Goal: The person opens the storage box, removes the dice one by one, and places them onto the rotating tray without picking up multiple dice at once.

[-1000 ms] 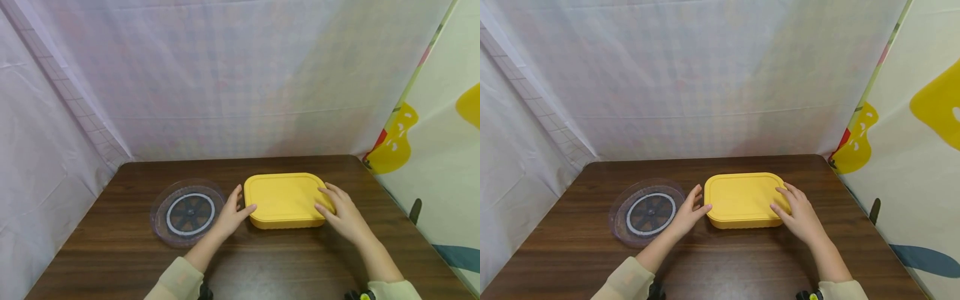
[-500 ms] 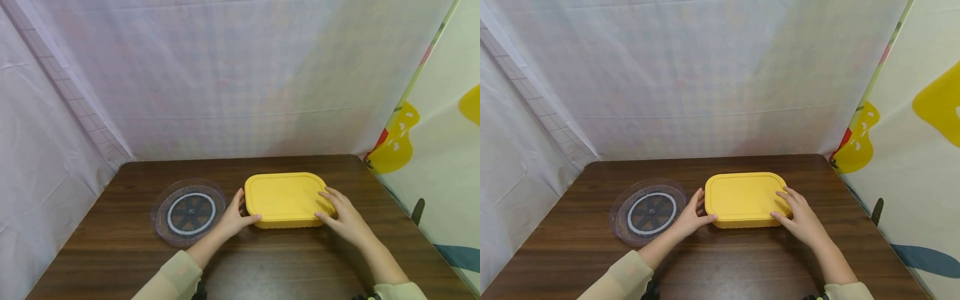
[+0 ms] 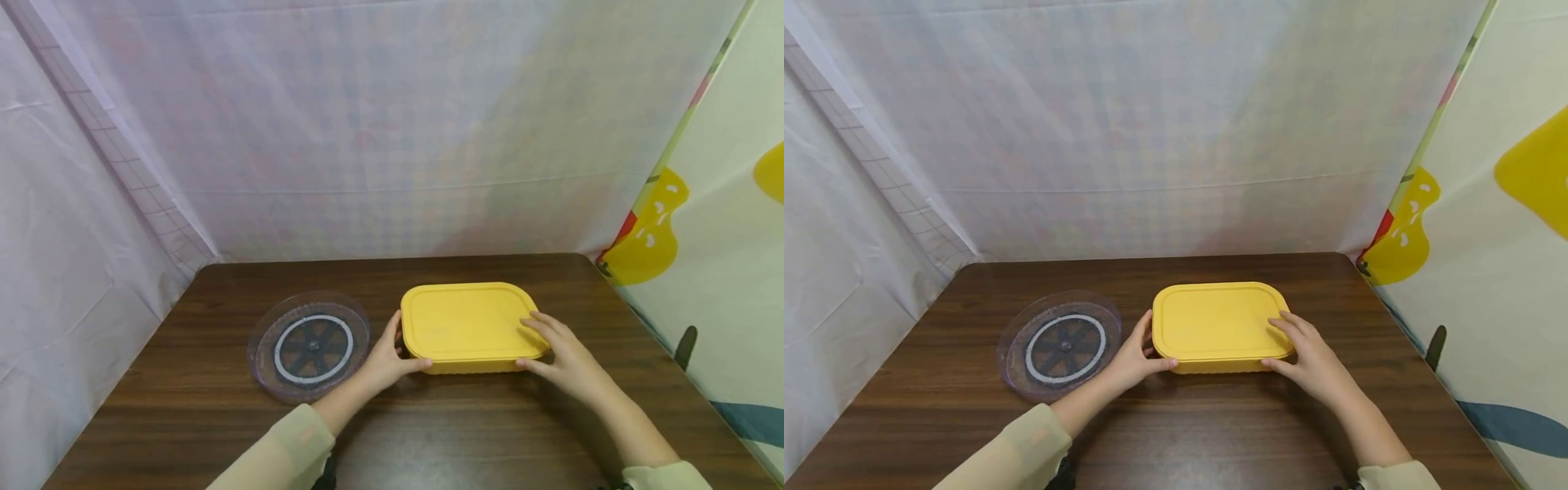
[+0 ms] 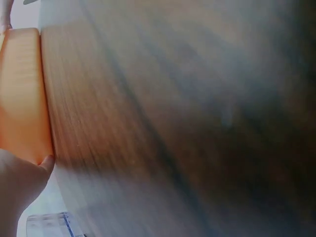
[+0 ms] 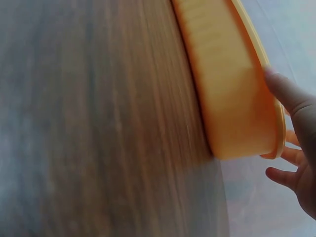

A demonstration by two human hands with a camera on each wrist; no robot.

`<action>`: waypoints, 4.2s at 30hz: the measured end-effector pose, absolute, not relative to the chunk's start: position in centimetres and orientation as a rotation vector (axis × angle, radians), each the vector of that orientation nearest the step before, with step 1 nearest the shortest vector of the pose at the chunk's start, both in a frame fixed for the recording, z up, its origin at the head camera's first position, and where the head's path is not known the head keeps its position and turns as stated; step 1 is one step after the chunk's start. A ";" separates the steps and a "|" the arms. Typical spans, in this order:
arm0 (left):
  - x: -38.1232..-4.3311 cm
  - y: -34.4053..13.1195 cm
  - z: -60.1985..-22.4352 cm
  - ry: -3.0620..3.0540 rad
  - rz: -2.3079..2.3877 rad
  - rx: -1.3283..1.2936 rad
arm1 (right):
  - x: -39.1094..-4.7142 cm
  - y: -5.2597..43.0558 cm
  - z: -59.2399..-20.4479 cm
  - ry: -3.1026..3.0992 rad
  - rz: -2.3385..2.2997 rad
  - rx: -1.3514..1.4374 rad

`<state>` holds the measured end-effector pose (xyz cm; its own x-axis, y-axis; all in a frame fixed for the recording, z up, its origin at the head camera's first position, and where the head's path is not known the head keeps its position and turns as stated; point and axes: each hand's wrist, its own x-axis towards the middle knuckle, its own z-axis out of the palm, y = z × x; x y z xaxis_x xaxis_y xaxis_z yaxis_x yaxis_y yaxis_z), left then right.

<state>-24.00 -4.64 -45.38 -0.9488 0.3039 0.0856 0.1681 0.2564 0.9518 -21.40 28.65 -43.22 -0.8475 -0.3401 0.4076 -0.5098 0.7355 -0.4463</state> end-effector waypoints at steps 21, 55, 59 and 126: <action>-24.2 -4.7 -45.7 2.343 1.809 0.487 | -21.8 29.3 -44.2 -2.485 0.661 0.829; -24.3 -4.6 -45.7 2.375 1.791 0.480 | -21.3 29.3 -43.4 -2.605 0.697 0.732; -24.4 -4.7 -45.7 2.373 1.783 0.476 | -21.3 29.3 -43.2 -2.606 0.701 0.726; -24.3 -4.7 -46.0 2.370 1.803 0.513 | -21.9 28.9 -40.0 -2.369 0.722 0.452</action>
<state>-24.27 -4.71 -46.00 -0.9353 0.3371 0.1081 0.1941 0.2331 0.9529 -21.91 28.90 -40.04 -0.7533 -0.1384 0.6430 -0.4733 0.7929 -0.3838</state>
